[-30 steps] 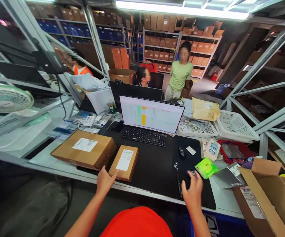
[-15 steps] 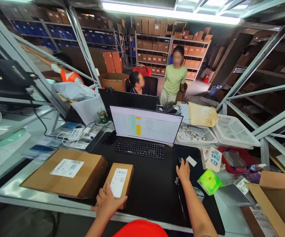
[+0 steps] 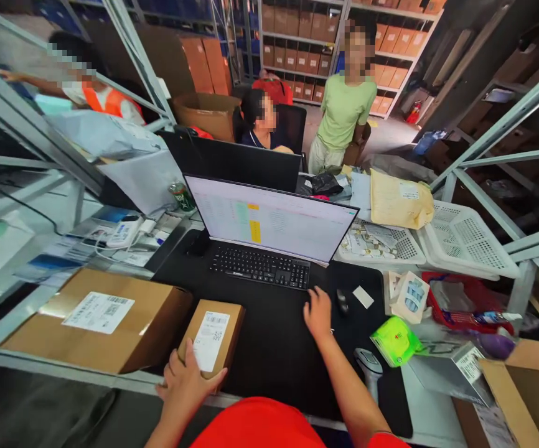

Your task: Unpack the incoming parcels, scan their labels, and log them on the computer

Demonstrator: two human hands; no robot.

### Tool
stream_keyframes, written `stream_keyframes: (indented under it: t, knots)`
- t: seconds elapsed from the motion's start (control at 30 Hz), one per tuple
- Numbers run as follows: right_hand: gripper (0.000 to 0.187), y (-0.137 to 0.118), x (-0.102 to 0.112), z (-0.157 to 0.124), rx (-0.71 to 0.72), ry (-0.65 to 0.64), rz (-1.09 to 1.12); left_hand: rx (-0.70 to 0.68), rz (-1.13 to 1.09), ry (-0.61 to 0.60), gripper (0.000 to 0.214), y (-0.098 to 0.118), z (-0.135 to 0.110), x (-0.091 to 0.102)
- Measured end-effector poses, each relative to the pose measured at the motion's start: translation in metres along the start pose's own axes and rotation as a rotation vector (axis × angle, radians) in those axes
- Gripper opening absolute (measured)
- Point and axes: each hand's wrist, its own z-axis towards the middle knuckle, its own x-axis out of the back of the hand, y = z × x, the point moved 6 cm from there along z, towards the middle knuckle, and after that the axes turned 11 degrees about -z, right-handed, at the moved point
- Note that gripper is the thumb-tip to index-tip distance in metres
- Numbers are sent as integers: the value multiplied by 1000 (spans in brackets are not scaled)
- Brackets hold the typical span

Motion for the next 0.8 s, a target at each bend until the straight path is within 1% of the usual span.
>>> stream_keyframes:
  t: [0.03, 0.07, 0.1, 0.17, 0.23, 0.33, 0.43, 0.5, 0.63, 0.8]
  knots:
    - [42, -24, -3, 3, 89, -45, 26, -6, -1, 7, 120, 0, 0, -2]
    - [43, -43, -7, 6, 140, -84, 33, -12, -3, 13, 120, -1, 1, -3]
    - [45, -59, -11, 9, 163, -123, 29, -19, -6, 15, 121, -2, 1, -5]
    - [48, -80, -20, 18, 161, -186, 4, -38, -10, 19, 121, -3, 1, -7]
    - [52, -90, -27, 28, 146, -222, -13, -51, -9, 25, 119, -5, 1, -8]
    - [53, -99, -33, 44, 152, -230, -19, -55, 1, 23, 119, -6, 0, -9]
    - [46, -104, -39, 52, 159, -236, -39, -41, 4, 20, 121, -6, 0, -8]
    - [44, -105, -42, 53, 161, -241, -54, -31, -1, 17, 122, -5, -1, -6]
    - [46, -109, -46, 49, 177, -254, -65, -20, -16, 12, 120, -2, -3, 0]
    - [51, -108, -45, 45, 158, -292, -77, -14, -29, 0, 118, 1, -5, 6]
